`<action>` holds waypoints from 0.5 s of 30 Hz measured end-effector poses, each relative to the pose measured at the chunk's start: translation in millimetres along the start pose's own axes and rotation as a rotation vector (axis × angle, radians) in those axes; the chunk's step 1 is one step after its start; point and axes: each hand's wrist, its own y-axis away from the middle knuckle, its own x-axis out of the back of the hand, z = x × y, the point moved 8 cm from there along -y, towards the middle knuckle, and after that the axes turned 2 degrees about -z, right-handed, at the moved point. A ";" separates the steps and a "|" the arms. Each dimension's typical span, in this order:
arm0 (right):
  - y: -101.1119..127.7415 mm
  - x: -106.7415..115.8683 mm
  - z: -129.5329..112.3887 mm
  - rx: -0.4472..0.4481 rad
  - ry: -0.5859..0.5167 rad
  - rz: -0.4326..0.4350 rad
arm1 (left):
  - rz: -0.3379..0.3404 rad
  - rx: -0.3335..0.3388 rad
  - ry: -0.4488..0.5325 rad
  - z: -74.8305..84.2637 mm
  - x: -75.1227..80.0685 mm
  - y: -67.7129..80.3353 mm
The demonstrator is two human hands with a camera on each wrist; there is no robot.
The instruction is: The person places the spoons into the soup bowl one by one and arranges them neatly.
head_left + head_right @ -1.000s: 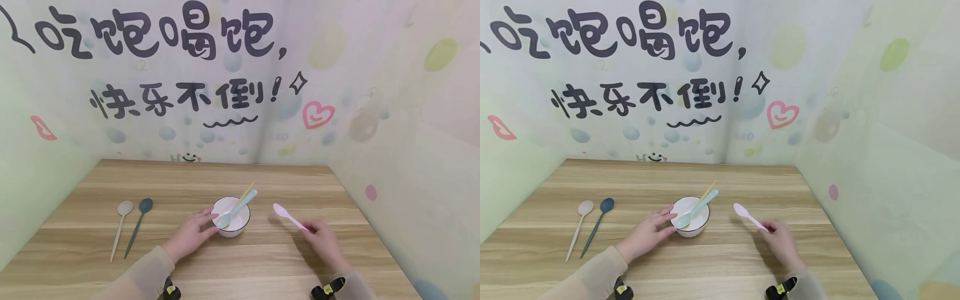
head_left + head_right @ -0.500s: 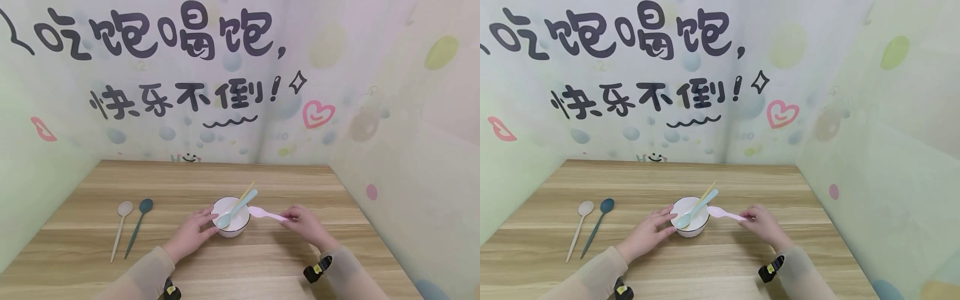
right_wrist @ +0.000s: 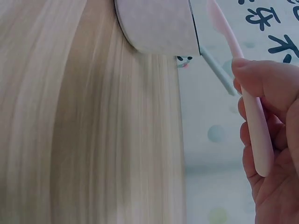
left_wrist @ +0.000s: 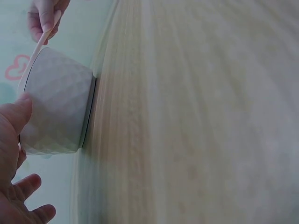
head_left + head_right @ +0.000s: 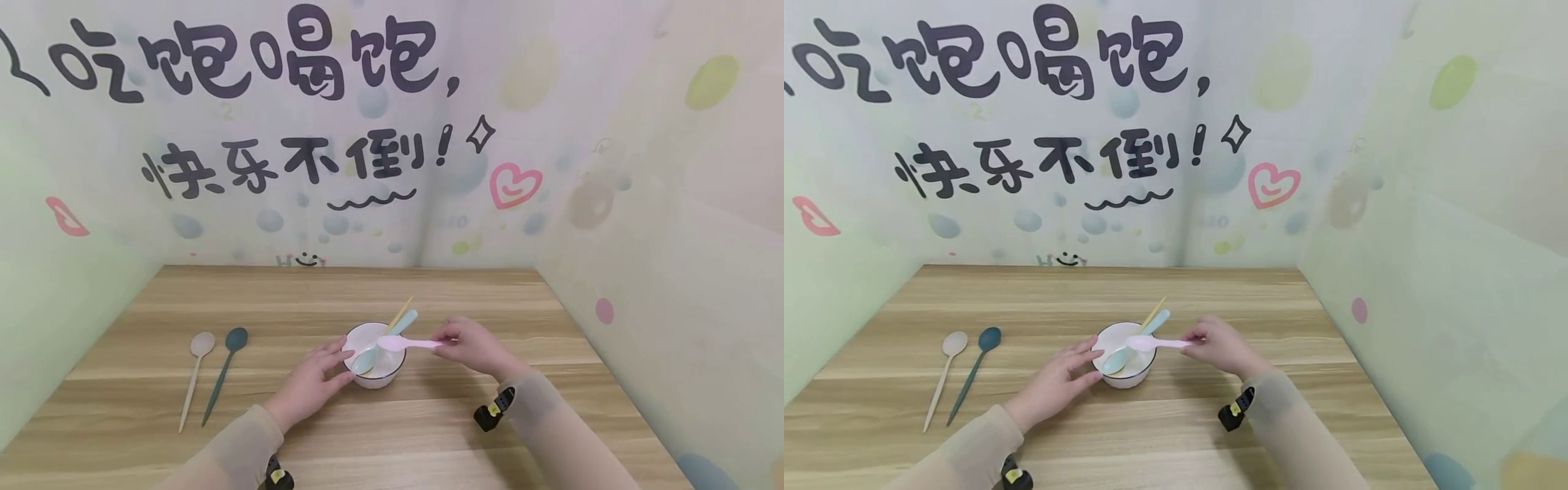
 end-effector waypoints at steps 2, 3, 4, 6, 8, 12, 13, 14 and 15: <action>-5.8 -2.6 -3.6 0.017 0.014 -0.019 | -0.001 0.000 -0.002 -0.6 0.0 0.2; -8.5 -3.9 -5.4 0.024 0.021 -0.027 | 0.000 -0.001 -0.003 -0.7 0.1 0.3; -11.1 -4.9 -7.3 0.032 0.028 -0.032 | 0.002 -0.005 -0.003 -0.6 0.2 0.2; -15.6 -6.3 -11.4 0.050 0.046 -0.043 | 0.001 -0.011 -0.006 -0.3 0.0 0.1; -19.5 -7.0 -17.0 0.081 0.065 -0.054 | 0.001 -0.015 -0.008 0.5 0.4 0.2; -26.4 -9.1 -28.0 0.144 0.120 -0.083 | 0.002 -0.018 -0.012 1.8 1.0 0.4; -28.0 -10.0 -30.2 0.161 0.127 -0.091 | 0.002 -0.016 -0.011 1.9 1.2 0.5; -30.0 -11.1 -31.6 0.173 0.136 -0.098 | 0.002 -0.015 -0.010 2.0 1.3 0.6; -31.8 -12.2 -33.3 0.190 0.144 -0.107 | 0.001 -0.010 -0.009 1.8 1.4 0.9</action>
